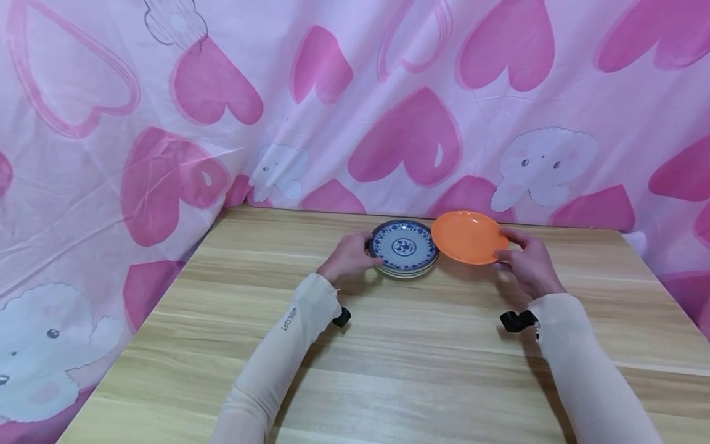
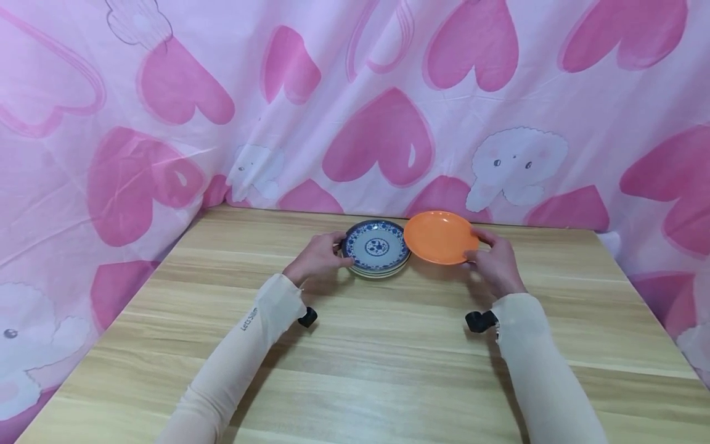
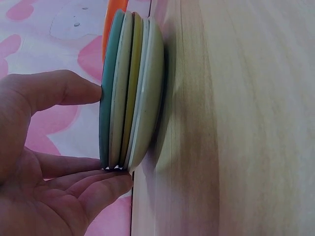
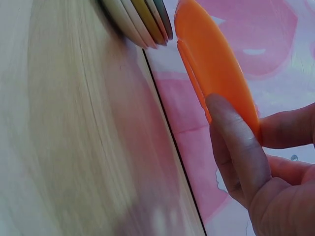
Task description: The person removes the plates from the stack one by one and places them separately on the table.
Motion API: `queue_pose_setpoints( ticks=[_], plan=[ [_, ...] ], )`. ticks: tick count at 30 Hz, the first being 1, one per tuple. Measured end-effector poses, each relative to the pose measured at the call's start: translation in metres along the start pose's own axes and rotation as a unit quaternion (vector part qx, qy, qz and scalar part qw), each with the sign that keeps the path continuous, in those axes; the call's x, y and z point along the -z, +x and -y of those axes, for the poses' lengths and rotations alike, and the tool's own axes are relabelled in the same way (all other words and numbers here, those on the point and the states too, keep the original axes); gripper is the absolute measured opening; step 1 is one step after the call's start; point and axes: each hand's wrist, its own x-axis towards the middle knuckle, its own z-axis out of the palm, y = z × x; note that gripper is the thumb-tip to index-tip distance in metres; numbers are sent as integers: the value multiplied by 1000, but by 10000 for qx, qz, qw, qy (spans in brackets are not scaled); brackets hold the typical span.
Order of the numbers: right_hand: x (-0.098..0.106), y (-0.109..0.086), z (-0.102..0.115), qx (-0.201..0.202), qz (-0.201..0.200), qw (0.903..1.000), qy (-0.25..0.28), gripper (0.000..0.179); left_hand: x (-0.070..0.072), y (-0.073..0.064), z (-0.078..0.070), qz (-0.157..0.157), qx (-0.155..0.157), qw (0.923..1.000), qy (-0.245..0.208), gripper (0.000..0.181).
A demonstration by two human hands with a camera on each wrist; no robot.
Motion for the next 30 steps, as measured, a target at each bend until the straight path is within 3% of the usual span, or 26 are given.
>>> queue_pose_setpoints(
  ticks=[15, 30],
  plan=[
    [11, 3, -15, -141, -89, 9999, -16, 74, 1, -1, 0, -26, -63, 9997, 218, 78],
    [7, 10, -19, -421, -71, 9991, -26, 75, 0, -3, -2, 41, 59, 9999, -108, 78]
  ],
)
